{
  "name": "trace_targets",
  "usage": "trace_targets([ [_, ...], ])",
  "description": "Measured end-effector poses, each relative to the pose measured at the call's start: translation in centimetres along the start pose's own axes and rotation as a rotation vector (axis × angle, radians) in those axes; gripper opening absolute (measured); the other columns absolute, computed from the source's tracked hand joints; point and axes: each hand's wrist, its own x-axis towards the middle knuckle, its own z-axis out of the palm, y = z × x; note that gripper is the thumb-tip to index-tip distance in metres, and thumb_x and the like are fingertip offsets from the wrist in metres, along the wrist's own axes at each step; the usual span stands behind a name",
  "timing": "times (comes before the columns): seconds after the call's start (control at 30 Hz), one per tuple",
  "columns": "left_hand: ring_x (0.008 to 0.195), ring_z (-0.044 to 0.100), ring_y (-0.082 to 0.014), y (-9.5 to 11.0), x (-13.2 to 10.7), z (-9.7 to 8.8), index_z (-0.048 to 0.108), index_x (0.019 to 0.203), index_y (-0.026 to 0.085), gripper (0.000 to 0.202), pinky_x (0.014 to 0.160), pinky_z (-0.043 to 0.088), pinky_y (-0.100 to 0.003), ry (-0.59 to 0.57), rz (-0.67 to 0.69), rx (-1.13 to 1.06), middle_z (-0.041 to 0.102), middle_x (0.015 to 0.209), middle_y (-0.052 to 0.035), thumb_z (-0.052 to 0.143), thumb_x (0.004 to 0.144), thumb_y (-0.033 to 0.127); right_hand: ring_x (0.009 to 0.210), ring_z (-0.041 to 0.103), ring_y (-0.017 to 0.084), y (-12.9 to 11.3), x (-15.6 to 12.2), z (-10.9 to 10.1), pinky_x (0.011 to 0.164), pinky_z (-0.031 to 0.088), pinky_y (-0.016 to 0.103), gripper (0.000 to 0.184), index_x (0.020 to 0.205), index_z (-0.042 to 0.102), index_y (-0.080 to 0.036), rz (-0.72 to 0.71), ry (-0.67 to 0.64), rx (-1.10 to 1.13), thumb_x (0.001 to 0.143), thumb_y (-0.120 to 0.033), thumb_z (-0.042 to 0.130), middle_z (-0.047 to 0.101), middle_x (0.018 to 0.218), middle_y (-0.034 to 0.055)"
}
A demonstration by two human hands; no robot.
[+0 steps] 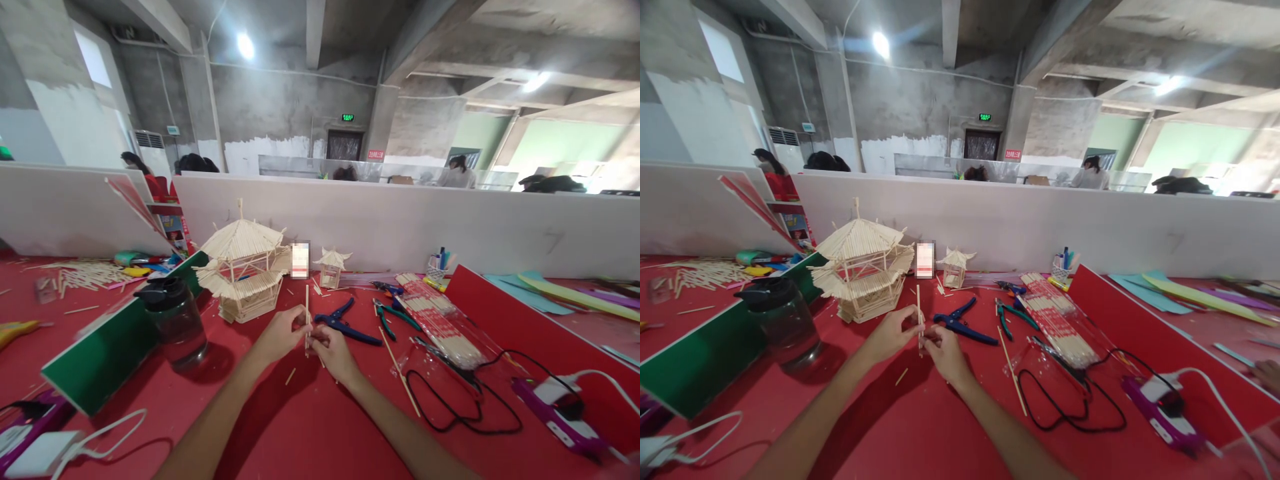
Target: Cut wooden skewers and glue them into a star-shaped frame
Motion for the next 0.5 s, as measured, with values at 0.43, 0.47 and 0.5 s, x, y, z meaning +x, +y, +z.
trace_targets([
  [0.43, 0.07, 0.057, -0.0164, -0.1, -0.1, -0.4, 0.061, 0.078, 0.019, 0.008, 0.069, 0.044, -0.025, -0.036, 0.003, 0.011, 0.063, 0.075, 0.0001, 0.06, 0.082, 0.026, 0.071, 0.065, 0.021, -0.9, -0.8, 0.0, 0.07, 0.058, 0.036, 0.031, 0.078, 0.069, -0.021, -0.075, -0.055, -0.168, 0.082, -0.051, 0.063, 0.067, 0.076, 0.0036],
  [0.47, 0.07, 0.056, -0.0162, -0.2, -0.1, -0.4, 0.061, 0.078, 0.019, 0.008, 0.069, 0.044, -0.025, -0.032, 0.004, 0.015, 0.063, 0.075, 0.0002, 0.061, 0.082, 0.027, 0.072, 0.066, 0.021, -0.8, -0.8, 0.0, 0.07, 0.058, 0.037, 0.032, 0.08, 0.069, -0.021, -0.067, -0.053, -0.155, 0.081, -0.052, 0.063, 0.068, 0.078, 0.0037],
  [0.5, 0.07, 0.056, -0.0161, -0.2, -0.1, -0.4, 0.061, 0.078, 0.019, 0.008, 0.069, 0.044, -0.025, -0.025, 0.006, 0.018, 0.063, 0.074, 0.0004, 0.061, 0.082, 0.027, 0.072, 0.066, 0.021, -0.8, -0.8, 0.0, 0.071, 0.058, 0.037, 0.032, 0.082, 0.07, -0.021, -0.062, -0.049, -0.146, 0.081, -0.052, 0.064, 0.068, 0.079, 0.0039],
])
